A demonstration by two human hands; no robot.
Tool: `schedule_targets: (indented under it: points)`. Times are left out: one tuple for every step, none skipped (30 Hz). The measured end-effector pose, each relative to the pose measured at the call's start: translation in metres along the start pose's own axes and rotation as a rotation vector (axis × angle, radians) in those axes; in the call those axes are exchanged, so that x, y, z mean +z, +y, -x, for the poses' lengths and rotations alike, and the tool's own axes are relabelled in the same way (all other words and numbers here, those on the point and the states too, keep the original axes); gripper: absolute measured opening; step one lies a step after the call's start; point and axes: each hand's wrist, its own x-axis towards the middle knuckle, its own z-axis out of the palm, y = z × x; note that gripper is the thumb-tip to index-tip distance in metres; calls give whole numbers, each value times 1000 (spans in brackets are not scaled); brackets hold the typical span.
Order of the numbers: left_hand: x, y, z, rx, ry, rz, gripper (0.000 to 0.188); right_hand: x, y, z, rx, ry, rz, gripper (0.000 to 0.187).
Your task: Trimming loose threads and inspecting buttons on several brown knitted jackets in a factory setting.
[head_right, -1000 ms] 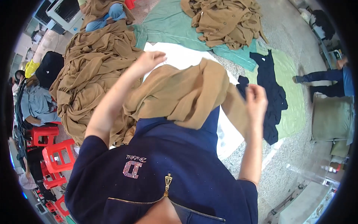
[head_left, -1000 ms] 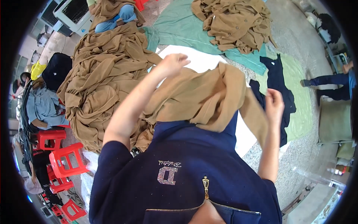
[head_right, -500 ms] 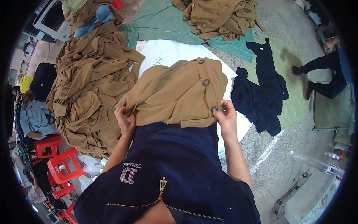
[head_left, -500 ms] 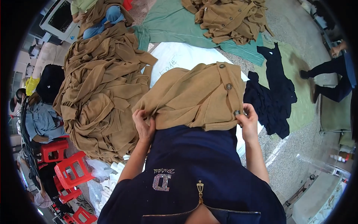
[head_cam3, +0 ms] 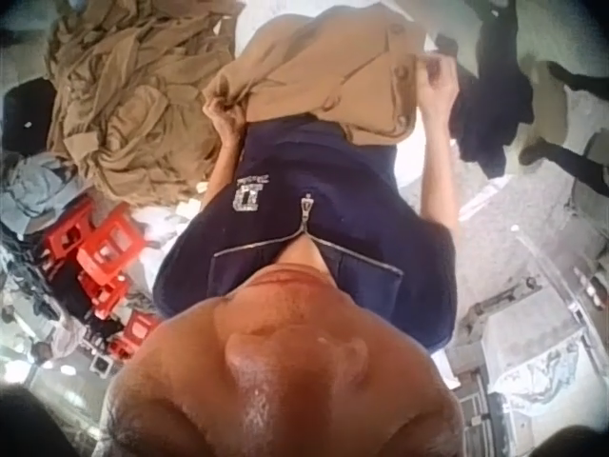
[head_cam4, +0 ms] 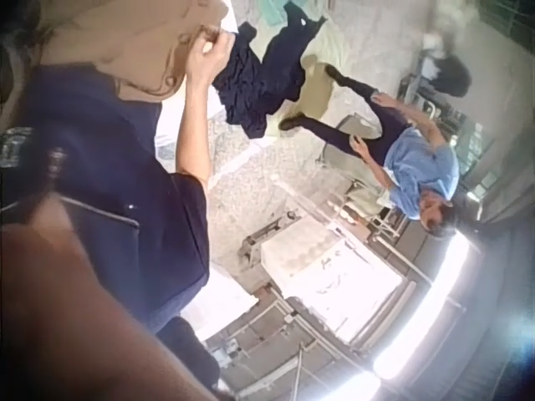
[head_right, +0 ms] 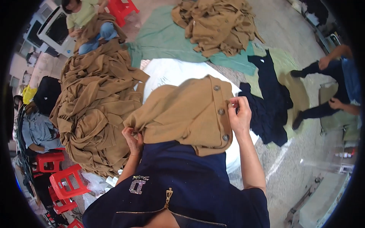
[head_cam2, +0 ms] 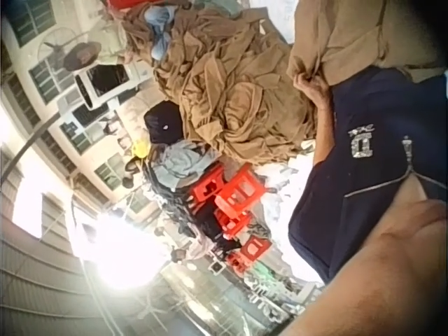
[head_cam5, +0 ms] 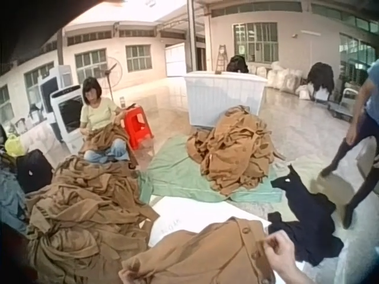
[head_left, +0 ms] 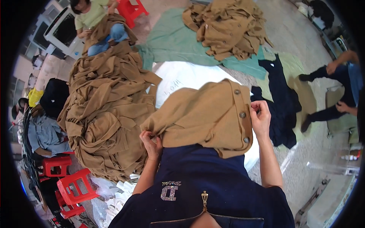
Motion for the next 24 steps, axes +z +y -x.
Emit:
schedule_targets:
  points:
    - [-4, 4, 3, 9, -6, 40, 41, 3, -7, -6, -72, 7, 99, 13]
    - [-3, -1, 2, 104, 0, -4, 43, 10, -13, -14, -162, 20, 186, 14]
    - [1, 0, 0, 142, 21, -33, 43, 15, -15, -21, -141, -1, 294, 23]
    - [5, 4, 2, 60, 22, 16, 44, 24, -13, -25, -94, -55, 347, 35]
    - [5, 15, -3, 6, -5, 23, 46, 28, -7, -27, -41, -79, 418, 46]
    - [0, 28, -8, -50, -34, 71, 45, 32, -5, -28, -6, -135, 455, 54]
    - [-1, 36, -12, -56, -31, 83, 45, 34, -2, -27, 42, -165, 476, 56]
    - [-4, 45, -17, -74, -5, 92, 45, 37, 2, -24, 94, -198, 501, 58]
    - [-7, 54, -21, -91, 13, 107, 46, 39, 2, -22, 99, -189, 490, 58]
    - [-10, 61, -26, -104, 21, 123, 45, 41, 4, -20, 108, -177, 480, 58]
    - [-10, 63, -28, -107, 37, 120, 45, 42, 5, -17, 98, -170, 460, 57]
    - [-9, 65, -29, -151, 20, 219, 44, 42, 6, -18, 103, -178, 435, 57]
    - [-7, 68, -30, -194, 0, 320, 43, 43, 4, -19, 112, -185, 411, 56]
    - [-5, 74, -34, -251, -39, 452, 39, 42, 0, -18, 103, -178, 414, 53]
    - [-3, 81, -35, -310, -95, 561, 33, 41, 3, -19, 105, -179, 416, 53]
    - [1, 86, -38, -312, -99, 562, 33, 41, 10, -19, 90, -194, 359, 48]
    - [5, 93, -41, -348, -188, 720, 28, 38, 13, -17, 78, -205, 303, 44]
    - [11, 98, -47, -381, -276, 877, 24, 37, 10, -18, 82, -201, 305, 44]
    - [19, 107, -52, -378, -327, 940, 15, 36, 4, -17, 132, -202, 166, 35]
    - [27, 117, -58, -389, -400, 1000, 12, 34, 2, -15, 189, -198, 30, 27]
    - [36, 127, -64, -399, -473, 1058, 9, 41, 3, -11, 186, -118, -289, 21]
    - [46, 138, -68, -378, -539, 1114, 10, 34, 0, -8, 219, -131, -298, 20]
    - [55, 150, -75, -411, -664, 1152, 12, 31, -17, -6, 261, -141, -302, 19]
    - [60, 165, -77, -450, -791, 1191, 13, 30, -26, 0, 265, -123, -393, 19]
